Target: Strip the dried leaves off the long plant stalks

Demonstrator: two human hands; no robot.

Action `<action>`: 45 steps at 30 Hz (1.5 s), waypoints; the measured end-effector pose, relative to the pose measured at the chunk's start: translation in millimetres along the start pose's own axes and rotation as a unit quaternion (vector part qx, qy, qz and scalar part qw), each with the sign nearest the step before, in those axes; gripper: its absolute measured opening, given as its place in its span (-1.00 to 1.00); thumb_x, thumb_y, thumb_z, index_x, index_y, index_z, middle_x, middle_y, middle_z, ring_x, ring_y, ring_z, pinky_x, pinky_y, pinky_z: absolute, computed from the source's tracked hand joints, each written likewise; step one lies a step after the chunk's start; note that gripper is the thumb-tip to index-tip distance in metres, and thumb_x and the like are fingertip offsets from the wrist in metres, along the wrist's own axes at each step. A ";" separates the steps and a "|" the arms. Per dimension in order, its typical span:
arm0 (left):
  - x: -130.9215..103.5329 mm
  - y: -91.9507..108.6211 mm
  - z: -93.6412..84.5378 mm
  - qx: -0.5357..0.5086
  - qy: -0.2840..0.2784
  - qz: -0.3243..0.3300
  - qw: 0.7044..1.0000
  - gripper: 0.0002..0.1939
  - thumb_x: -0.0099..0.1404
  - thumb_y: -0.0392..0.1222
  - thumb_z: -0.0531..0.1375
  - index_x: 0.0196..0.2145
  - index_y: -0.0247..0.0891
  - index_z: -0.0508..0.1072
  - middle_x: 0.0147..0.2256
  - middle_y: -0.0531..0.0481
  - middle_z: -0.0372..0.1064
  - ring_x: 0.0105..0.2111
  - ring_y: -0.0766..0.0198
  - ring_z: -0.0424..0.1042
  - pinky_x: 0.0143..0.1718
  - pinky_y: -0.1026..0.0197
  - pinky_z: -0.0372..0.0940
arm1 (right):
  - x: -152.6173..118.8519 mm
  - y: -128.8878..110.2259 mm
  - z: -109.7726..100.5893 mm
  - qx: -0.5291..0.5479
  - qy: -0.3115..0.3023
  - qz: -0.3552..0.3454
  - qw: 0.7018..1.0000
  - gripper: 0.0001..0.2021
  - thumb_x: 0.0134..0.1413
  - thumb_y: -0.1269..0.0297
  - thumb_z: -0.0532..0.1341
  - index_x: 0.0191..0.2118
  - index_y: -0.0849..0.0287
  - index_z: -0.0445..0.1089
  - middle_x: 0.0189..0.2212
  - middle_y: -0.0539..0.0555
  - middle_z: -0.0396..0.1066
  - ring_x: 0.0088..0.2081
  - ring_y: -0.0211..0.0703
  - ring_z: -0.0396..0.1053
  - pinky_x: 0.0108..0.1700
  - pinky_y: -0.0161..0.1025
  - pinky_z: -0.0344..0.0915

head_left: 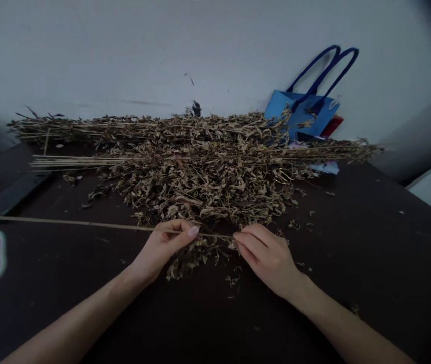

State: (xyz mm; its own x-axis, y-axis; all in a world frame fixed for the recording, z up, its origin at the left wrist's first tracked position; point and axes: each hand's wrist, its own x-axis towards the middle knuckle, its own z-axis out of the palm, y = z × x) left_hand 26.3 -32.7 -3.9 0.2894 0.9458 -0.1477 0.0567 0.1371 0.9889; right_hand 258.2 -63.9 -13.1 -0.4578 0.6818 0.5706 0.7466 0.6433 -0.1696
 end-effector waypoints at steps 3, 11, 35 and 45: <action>-0.4 -0.5 0.9 0.010 0.021 -0.007 1.000 -0.68 0.10 0.03 0.25 -0.55 -0.29 0.37 -0.57 0.08 0.25 -0.55 0.38 0.17 -0.52 0.34 0.09 | 1.0 -4.2 -2.0 -0.007 0.011 -0.015 1.000 -0.84 0.11 0.56 0.11 -0.21 0.27 0.35 -0.33 0.12 0.36 -0.29 -0.21 0.32 -0.25 -0.27 0.30; 0.2 1.2 5.2 0.032 0.025 -0.016 0.999 -0.73 0.02 -0.07 0.32 -0.57 -0.30 0.36 -0.53 0.07 0.31 -0.50 0.35 0.26 -0.45 0.33 0.15 | 4.4 -6.3 -5.6 -0.028 0.020 -0.023 0.999 -0.83 0.14 0.54 0.07 -0.22 0.23 0.35 -0.37 0.10 0.36 -0.34 -0.21 0.33 -0.32 -0.26 0.32; 0.7 -2.0 0.5 0.079 0.027 0.042 0.996 -0.81 0.10 -0.15 0.27 -0.54 -0.28 0.38 -0.48 0.04 0.31 -0.44 0.30 0.31 -0.39 0.28 0.21 | 0.5 1.1 4.4 0.036 -0.029 0.021 0.999 -0.83 0.19 0.46 0.04 -0.28 0.20 0.36 -0.35 0.08 0.35 -0.35 -0.27 0.34 -0.32 -0.32 0.30; 1.0 -0.4 -7.8 0.221 0.014 0.161 0.962 -0.87 0.21 -0.21 0.19 -0.47 -0.28 0.44 -0.37 -0.05 0.39 -0.28 0.19 0.38 -0.18 0.17 0.24 | 1.7 3.4 8.3 0.084 -0.094 0.056 0.990 -0.84 0.19 0.45 0.03 -0.30 0.18 0.34 -0.38 0.04 0.30 -0.39 -0.30 0.29 -0.35 -0.35 0.23</action>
State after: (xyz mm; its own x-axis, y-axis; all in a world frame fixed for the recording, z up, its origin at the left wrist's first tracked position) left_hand 19.1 -29.5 -4.4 0.3341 0.9268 0.1715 0.3703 -0.2965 0.8803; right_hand 255.9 -57.6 -19.4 -0.4702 0.7947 0.3839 0.7139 0.5982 -0.3639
